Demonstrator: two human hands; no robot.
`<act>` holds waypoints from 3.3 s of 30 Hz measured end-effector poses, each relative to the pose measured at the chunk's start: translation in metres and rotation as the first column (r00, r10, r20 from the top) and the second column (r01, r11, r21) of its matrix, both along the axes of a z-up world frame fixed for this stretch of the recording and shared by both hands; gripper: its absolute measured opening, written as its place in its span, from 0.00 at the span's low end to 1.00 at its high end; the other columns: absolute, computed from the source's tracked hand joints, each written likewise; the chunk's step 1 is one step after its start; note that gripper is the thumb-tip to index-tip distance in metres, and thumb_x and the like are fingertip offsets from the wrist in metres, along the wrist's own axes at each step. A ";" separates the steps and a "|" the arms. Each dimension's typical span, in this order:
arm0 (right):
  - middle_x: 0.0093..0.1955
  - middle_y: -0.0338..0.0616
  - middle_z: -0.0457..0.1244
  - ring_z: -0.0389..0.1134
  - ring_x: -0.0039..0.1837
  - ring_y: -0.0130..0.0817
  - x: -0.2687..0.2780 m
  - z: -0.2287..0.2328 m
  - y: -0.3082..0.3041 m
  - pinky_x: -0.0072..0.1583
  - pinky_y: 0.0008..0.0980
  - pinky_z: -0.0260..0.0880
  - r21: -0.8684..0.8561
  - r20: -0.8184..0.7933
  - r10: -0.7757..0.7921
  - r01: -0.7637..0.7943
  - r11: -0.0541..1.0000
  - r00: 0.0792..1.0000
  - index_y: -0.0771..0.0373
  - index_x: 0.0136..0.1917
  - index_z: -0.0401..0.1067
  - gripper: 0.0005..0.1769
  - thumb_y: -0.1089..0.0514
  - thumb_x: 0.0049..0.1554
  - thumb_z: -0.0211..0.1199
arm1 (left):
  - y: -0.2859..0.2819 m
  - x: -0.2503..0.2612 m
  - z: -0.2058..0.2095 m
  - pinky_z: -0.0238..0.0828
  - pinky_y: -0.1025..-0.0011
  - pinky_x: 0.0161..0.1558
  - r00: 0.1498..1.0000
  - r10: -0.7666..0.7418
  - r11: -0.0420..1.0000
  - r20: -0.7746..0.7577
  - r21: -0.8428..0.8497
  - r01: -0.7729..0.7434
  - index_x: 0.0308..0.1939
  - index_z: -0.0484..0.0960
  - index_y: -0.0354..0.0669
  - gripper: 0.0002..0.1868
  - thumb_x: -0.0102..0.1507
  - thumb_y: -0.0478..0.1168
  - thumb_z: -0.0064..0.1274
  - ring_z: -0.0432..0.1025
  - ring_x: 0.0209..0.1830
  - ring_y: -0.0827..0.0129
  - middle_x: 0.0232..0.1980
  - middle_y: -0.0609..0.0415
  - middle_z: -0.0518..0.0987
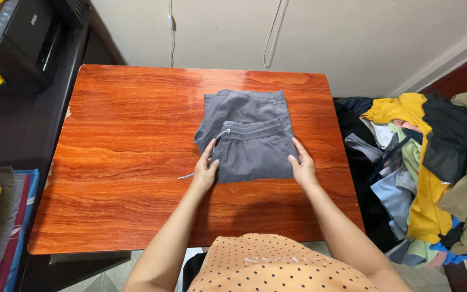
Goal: The person folds a variety of clothing items including shorts, pants, and a t-shirt on a wooden table, placing each folded item onto a growing stack.
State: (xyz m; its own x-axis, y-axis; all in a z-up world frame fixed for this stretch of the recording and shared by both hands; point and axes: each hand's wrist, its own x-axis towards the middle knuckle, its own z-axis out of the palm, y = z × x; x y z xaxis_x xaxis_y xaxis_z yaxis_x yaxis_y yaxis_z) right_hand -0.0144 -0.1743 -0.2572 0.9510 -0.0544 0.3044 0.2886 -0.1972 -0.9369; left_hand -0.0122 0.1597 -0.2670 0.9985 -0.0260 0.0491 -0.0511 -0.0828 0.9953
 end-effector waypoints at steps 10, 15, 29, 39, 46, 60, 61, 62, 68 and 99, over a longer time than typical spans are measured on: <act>0.57 0.49 0.68 0.63 0.61 0.46 -0.095 0.023 -0.013 0.65 0.42 0.62 -0.647 -0.259 -0.073 -0.117 0.753 0.963 0.54 0.67 0.73 0.30 0.56 0.50 0.72 | 0.002 -0.092 0.043 0.65 0.51 0.55 0.990 -0.126 0.662 0.057 0.748 0.041 0.63 0.78 0.39 0.32 0.55 0.44 0.63 0.70 0.52 0.46 0.47 0.41 0.80; 0.53 0.45 0.66 0.61 0.60 0.47 -0.096 0.050 -0.004 0.67 0.43 0.60 -0.840 -0.254 -0.130 -0.152 0.521 0.958 0.50 0.72 0.65 0.41 0.61 0.46 0.71 | -0.009 -0.089 0.070 0.70 0.53 0.50 0.971 -0.229 0.613 0.069 0.785 0.089 0.61 0.78 0.36 0.36 0.47 0.34 0.64 0.72 0.49 0.46 0.45 0.42 0.82; 0.54 0.48 0.72 0.71 0.54 0.31 0.001 0.105 -0.076 0.56 0.35 0.71 -0.023 -0.566 0.368 -0.461 0.887 0.737 0.69 0.57 0.78 0.24 0.46 0.58 0.66 | 0.033 0.016 0.102 0.72 0.61 0.49 0.754 -0.447 0.894 -0.481 -0.266 0.361 0.44 0.88 0.42 0.20 0.56 0.52 0.66 0.79 0.44 0.65 0.43 0.50 0.87; 0.47 0.53 0.72 0.72 0.51 0.47 0.060 -0.019 -0.022 0.56 0.42 0.72 -0.331 -0.296 -0.307 0.205 0.921 0.904 0.65 0.57 0.76 0.21 0.46 0.69 0.55 | 0.003 0.040 -0.037 0.74 0.71 0.48 0.997 0.070 0.990 -0.033 -0.116 -0.074 0.53 0.82 0.33 0.17 0.69 0.44 0.52 0.76 0.44 0.73 0.47 0.53 0.85; 0.61 0.58 0.65 0.65 0.65 0.58 0.057 0.002 0.010 0.63 0.53 0.65 -0.828 -0.309 -0.504 0.033 0.560 0.807 0.57 0.68 0.68 0.25 0.42 0.64 0.58 | -0.022 0.003 -0.001 0.71 0.51 0.59 0.849 0.474 0.722 -0.234 0.656 -0.222 0.67 0.73 0.42 0.24 0.73 0.52 0.49 0.75 0.58 0.43 0.56 0.34 0.82; 0.83 0.62 0.39 0.37 0.83 0.59 0.015 0.015 0.014 0.74 0.63 0.39 -0.885 -0.258 -0.220 -0.139 0.444 0.941 0.63 0.80 0.45 0.46 0.30 0.62 0.47 | -0.088 -0.010 0.046 0.32 0.35 0.72 0.972 0.229 0.272 -0.053 0.962 -0.011 0.80 0.49 0.62 0.41 0.67 0.70 0.34 0.31 0.82 0.39 0.83 0.38 0.35; 0.82 0.67 0.39 0.37 0.82 0.63 0.015 0.015 0.007 0.73 0.65 0.38 -0.862 -0.288 -0.283 -0.119 0.492 0.915 0.67 0.80 0.44 0.49 0.29 0.62 0.48 | -0.083 -0.012 0.047 0.34 0.35 0.71 0.945 0.320 0.259 -0.072 0.966 -0.014 0.80 0.47 0.59 0.44 0.66 0.71 0.35 0.33 0.81 0.37 0.83 0.35 0.36; 0.79 0.66 0.43 0.42 0.80 0.61 0.012 0.014 0.002 0.73 0.63 0.43 -0.862 -0.307 -0.337 -0.110 0.495 0.890 0.69 0.78 0.47 0.52 0.26 0.60 0.49 | -0.081 -0.015 0.050 0.35 0.35 0.70 0.908 0.408 0.244 -0.089 0.970 -0.014 0.81 0.45 0.56 0.47 0.65 0.73 0.36 0.35 0.80 0.35 0.82 0.33 0.37; 0.67 0.67 0.60 0.58 0.71 0.60 -0.010 -0.016 -0.011 0.70 0.55 0.60 -0.819 -0.380 -0.537 -0.004 0.574 0.753 0.73 0.64 0.68 0.54 0.19 0.53 0.57 | -0.080 -0.031 0.079 0.66 0.47 0.65 0.806 0.518 0.538 -0.286 0.841 -0.048 0.85 0.38 0.51 0.59 0.60 0.68 0.52 0.68 0.65 0.40 0.72 0.33 0.63; 0.61 0.46 0.71 0.73 0.64 0.36 0.005 0.256 0.505 0.63 0.33 0.70 -0.349 0.248 0.684 -0.595 0.724 0.687 0.57 0.62 0.77 0.13 0.57 0.65 0.60 | 0.342 -0.250 0.263 0.58 0.67 0.76 0.440 0.670 0.431 0.598 0.170 -0.886 0.75 0.65 0.34 0.36 0.65 0.32 0.62 0.66 0.77 0.60 0.75 0.39 0.71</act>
State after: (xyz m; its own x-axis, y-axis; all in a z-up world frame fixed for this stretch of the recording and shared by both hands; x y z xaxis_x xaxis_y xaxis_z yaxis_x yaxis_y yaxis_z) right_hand -0.0091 0.3308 -0.0009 0.5579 0.6387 0.5299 0.7072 -0.0318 -0.7063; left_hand -0.2623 0.5020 -0.0039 0.4557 0.6279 0.6309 -0.0926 -0.6715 0.7352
